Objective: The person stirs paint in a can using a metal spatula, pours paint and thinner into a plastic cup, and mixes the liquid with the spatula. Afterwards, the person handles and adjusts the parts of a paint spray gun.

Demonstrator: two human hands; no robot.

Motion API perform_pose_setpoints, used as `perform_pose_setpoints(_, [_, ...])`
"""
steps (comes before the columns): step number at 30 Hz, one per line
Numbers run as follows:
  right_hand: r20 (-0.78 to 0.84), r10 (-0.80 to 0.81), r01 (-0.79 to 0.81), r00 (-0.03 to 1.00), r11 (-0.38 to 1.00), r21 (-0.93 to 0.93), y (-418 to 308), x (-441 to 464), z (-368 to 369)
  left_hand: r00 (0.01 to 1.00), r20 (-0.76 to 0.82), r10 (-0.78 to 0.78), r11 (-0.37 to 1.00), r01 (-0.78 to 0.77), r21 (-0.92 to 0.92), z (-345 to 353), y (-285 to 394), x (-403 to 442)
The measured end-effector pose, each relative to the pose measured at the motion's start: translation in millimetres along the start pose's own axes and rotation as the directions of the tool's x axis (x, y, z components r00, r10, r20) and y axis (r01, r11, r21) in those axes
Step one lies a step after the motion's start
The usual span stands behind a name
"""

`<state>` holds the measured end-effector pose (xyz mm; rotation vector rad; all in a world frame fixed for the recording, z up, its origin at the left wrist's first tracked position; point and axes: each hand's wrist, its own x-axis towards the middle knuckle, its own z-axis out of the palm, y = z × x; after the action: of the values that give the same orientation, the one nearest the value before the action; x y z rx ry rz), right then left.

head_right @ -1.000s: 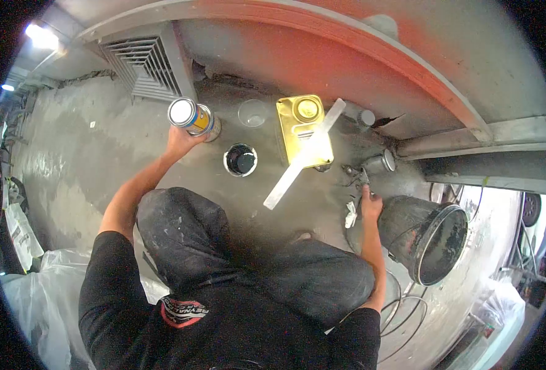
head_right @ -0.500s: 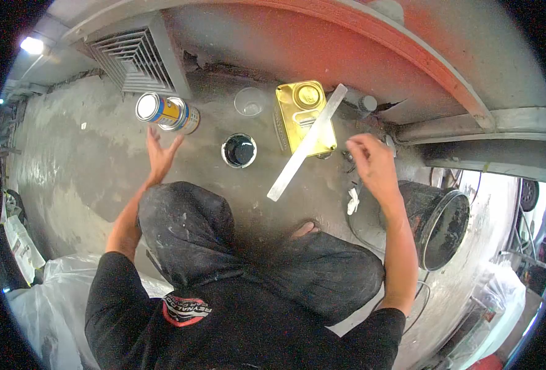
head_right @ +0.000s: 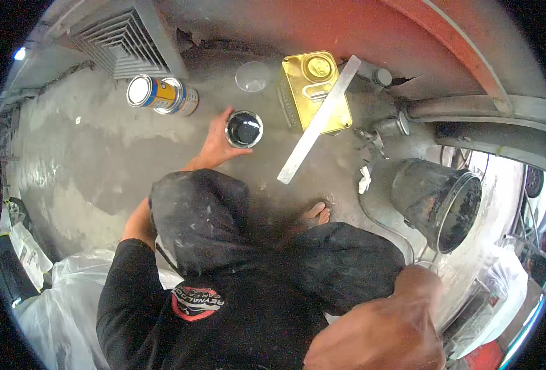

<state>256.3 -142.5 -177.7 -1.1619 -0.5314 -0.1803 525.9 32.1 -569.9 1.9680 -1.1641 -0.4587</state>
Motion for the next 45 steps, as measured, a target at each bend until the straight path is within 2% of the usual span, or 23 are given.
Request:
perform_pose_setpoints(3, [-0.052, 0.125, -0.132, 0.991, 0.973, -0.187, -15, -9, -3, 0.997, 0.061, -0.038, 0.998, 0.041, -0.044, 0, 4, 5])
perform_pose_setpoints(4, [-0.070, 0.167, -0.179, 0.983, 0.951, -0.252, -19, -11, -6, 0.999, 0.036, -0.034, 0.999, 0.035, -0.038, -6, 7, 7])
perform_pose_setpoints(5, [-0.190, 0.184, -0.249, 0.964, 0.874, -0.418, -17, -9, -8, 0.999, 0.012, -0.029, 0.999, 0.030, -0.035, -10, 12, 8])
perform_pose_setpoints(6, [-0.307, 0.198, -0.343, 0.931, 0.763, -0.548, -15, -7, -10, 1.000, -0.007, -0.026, 0.999, 0.025, -0.034, -16, 20, 9])
perform_pose_setpoints(7, [-0.501, 0.114, -0.478, 0.858, 0.535, -0.697, 0, 0, -14, 0.998, -0.052, 0.032, 0.999, -0.034, -0.029, -25, 26, 10])
perform_pose_setpoints(9, [-0.653, 0.065, -0.653, 0.755, 0.175, -0.737, 28, 3, -62, 0.979, -0.140, 0.148, 0.989, -0.151, -0.009, -51, 39, 14])
perform_pose_setpoints(11, [-0.753, 0.102, -0.757, 0.650, 0.164, -0.632, 77, -18, -108, 0.949, -0.183, 0.256, 0.967, -0.250, 0.053, -81, 60, 22])
perform_pose_setpoints(13, [-0.808, 0.229, -0.827, 0.544, -0.019, -0.562, 103, -28, -122, 0.914, -0.201, 0.351, 0.936, -0.336, 0.107, -105, 72, 31])
perform_pose_setpoints(16, [-0.825, 0.458, -0.879, 0.330, -0.170, -0.446, 122, -27, -124, 0.865, -0.200, 0.461, 0.883, -0.423, 0.205, -132, 91, 38])
perform_pose_setpoints(17, [-0.804, 0.570, -0.957, 0.167, -0.104, -0.273, 116, -19, -118, 0.861, -0.202, 0.467, 0.878, -0.426, 0.218, -140, 99, 41])
perform_pose_setpoints(20, [-0.725, 0.684, -0.997, -0.080, -0.045, 0.068, 131, -33, -120, 0.872, -0.188, 0.453, 0.882, -0.407, 0.236, -158, 122, 44])
perform_pose_setpoints(23, [-0.682, 0.730, -0.918, -0.043, 0.240, 0.315, 152, -61, -120, 0.911, -0.152, 0.385, 0.912, -0.349, 0.218, -167, 143, 53])
perform_pose_setpoints(26, [-0.662, 0.749, -0.835, -0.003, 0.363, 0.414, 171, -70, -122, 0.963, -0.085, 0.256, 0.952, -0.236, 0.192, -174, 170, 56])
perform_pose_setpoints(30, [-0.679, 0.728, -0.801, 0.091, 0.459, 0.385, 187, -78, -125, 0.984, -0.053, 0.167, 0.979, -0.160, 0.128, -178, 198, 70])
perform_pose_setpoints(33, [-0.679, 0.721, -0.780, 0.136, 0.501, 0.375, 183, -76, -125, 0.980, -0.079, 0.183, 0.972, -0.168, 0.163, -177, 216, 79])
perform_pose_setpoints(35, [-0.699, 0.672, -0.778, 0.245, 0.566, 0.271, 171, -69, -115, 0.979, -0.100, 0.179, 0.970, -0.159, 0.184, -178, 222, 79])
perform_pose_setpoints(37, [-0.698, 0.611, -0.757, 0.372, 0.636, 0.153, 148, -55, -107, 0.985, -0.126, 0.114, 0.990, -0.101, 0.100, -177, 226, 72])
perform_pose_setpoints(40, [-0.792, 0.406, -0.691, 0.456, 0.723, -0.028, 112, -32, -104, 0.988, -0.146, 0.053, 0.998, -0.049, 0.034, -173, 221, 69])
perform_pose_setpoints(44, [-0.856, 0.074, -0.389, 0.511, 0.908, -0.154, 69, -19, -97, 0.987, -0.147, 0.067, 0.998, -0.063, 0.030, -169, 212, 70])
perform_pose_setpoints(45, [-0.851, 0.003, -0.398, 0.525, 0.885, -0.242, 62, -18, -96, 0.990, -0.123, 0.063, 0.997, -0.067, -0.024, -168, 215, 73])
